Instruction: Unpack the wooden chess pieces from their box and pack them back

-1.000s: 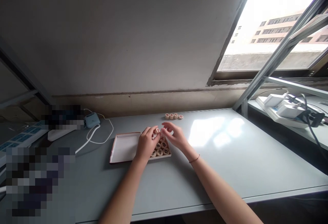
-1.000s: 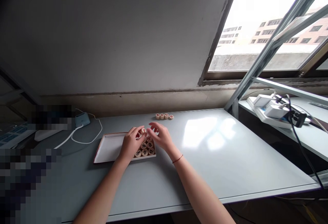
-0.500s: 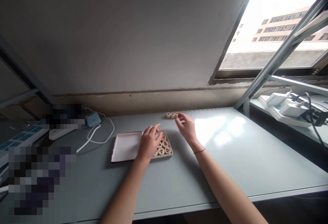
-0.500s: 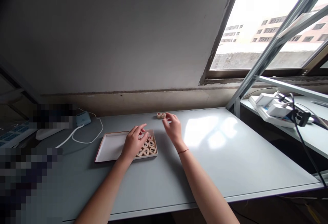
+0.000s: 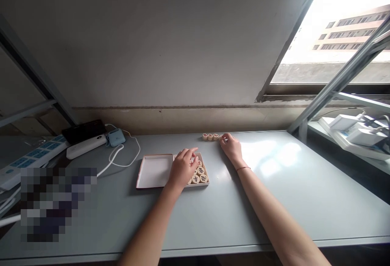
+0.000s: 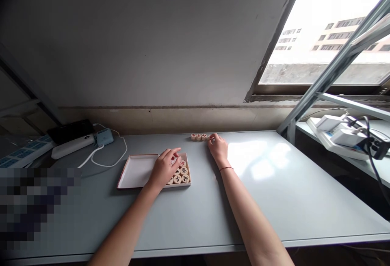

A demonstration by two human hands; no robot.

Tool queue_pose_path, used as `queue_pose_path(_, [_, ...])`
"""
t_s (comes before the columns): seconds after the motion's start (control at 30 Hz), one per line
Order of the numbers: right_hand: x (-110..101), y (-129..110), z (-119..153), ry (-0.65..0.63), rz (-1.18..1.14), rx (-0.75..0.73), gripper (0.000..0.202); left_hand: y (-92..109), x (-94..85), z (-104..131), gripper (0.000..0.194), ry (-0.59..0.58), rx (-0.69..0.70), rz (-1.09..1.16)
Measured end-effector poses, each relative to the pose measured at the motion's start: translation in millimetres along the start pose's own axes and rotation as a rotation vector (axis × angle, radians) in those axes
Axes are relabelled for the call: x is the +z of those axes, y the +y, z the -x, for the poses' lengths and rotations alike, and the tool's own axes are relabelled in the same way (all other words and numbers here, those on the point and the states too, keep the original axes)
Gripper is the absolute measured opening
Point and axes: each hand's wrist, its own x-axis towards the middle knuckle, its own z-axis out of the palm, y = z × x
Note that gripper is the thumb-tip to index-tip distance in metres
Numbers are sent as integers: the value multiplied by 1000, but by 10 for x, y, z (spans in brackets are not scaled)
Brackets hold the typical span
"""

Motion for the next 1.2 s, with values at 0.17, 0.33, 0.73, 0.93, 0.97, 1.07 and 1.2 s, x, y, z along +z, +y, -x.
queue_pose_path(0.17, [11, 17, -12, -38, 69, -30, 22, 7, 1, -4, 26, -19, -5, 0])
queue_pose_path(0.33, [8, 2, -9, -51, 71, -43, 23, -21, 2, -18, 22, 6, -49, -10])
queue_pose_path(0.73, [-153, -190, 204, 134, -112, -127, 28, -250, -223, -76, 24, -98, -237, -243])
queue_pose_path(0.93, [-300, -754, 531, -251, -348, -170, 29, -283, -288, -47, 32, -305, -305, -361])
queue_pose_path(0.97, [-307, -833, 582, -320, -351, -188, 30, -280, -299, -45, 34, -323, -305, -355])
queue_pose_path(1.07, [-303, -957, 683, -418, -320, -255, 35, -275, -345, -52, 37, -335, -299, -337])
queue_pose_path(1.2, [-279, -919, 689, -387, -345, -271, 46, -262, -404, -72, 34, -394, -278, -291])
